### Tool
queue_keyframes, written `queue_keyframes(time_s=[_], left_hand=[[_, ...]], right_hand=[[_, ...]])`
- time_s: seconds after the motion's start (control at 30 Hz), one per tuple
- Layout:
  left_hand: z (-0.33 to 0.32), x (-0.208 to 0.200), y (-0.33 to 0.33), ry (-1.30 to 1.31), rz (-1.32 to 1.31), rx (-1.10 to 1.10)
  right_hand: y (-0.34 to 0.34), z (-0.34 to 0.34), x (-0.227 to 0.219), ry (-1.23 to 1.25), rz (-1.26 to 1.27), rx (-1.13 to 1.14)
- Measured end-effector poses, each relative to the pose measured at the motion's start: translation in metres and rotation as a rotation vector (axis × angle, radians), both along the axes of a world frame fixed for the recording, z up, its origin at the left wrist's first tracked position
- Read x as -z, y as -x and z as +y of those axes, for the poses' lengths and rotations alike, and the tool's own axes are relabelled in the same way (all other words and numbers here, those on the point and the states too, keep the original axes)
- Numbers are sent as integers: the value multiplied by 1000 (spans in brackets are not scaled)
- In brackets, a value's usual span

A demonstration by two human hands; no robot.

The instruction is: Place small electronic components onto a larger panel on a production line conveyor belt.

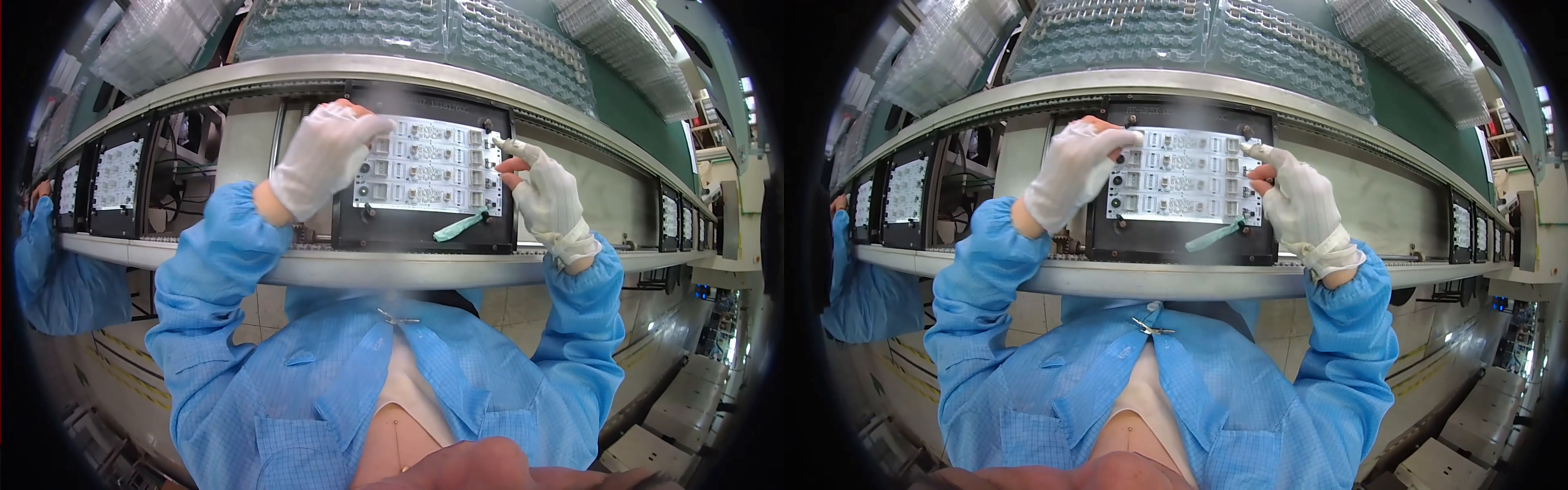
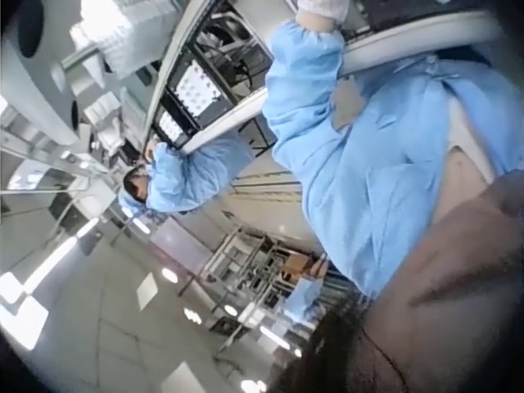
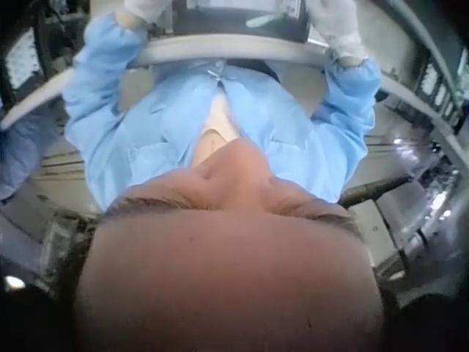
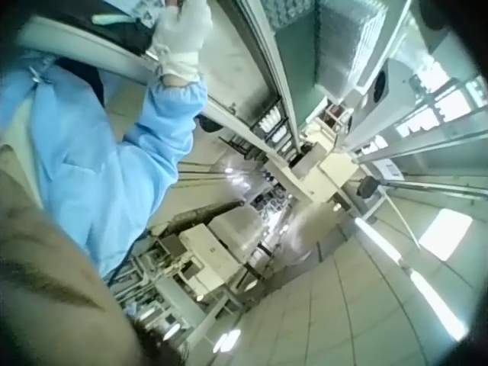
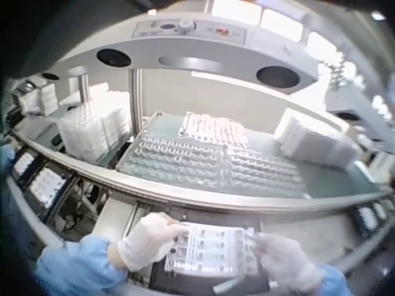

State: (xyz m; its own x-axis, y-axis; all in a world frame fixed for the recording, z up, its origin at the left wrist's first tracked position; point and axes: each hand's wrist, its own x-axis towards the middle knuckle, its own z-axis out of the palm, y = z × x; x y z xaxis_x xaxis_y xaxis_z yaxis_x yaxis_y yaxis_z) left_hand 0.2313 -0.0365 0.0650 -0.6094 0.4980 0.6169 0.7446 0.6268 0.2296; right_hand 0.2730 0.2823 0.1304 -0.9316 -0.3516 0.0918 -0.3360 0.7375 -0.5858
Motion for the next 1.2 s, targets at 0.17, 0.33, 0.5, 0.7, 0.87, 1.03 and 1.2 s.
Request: queue_keyframes(time_s=[0.17, 0.33, 0.5, 0.7, 0.87, 1.03, 1.2], left_hand=[[32, 13, 10, 152, 49, -40], [33, 22, 11, 361, 191, -75], [28, 19, 11, 333, 134, -73], [26, 11, -3, 230, 96, -19], [34, 16, -11, 421, 125, -38], [32, 8, -6, 337, 86, -11], [26, 8, -15, 293, 128, -17]], right_hand=[[29, -1, 41, -103, 492, -97], [39, -25, 55, -192, 508, -54], [45, -43, 68, -344, 511, -85], [45, -48, 73, -579, 632, -138], [30, -34, 60, -340, 561, -91], [17, -34, 71, -501, 588, -147], [21, -29, 66, -473, 502, -147]])
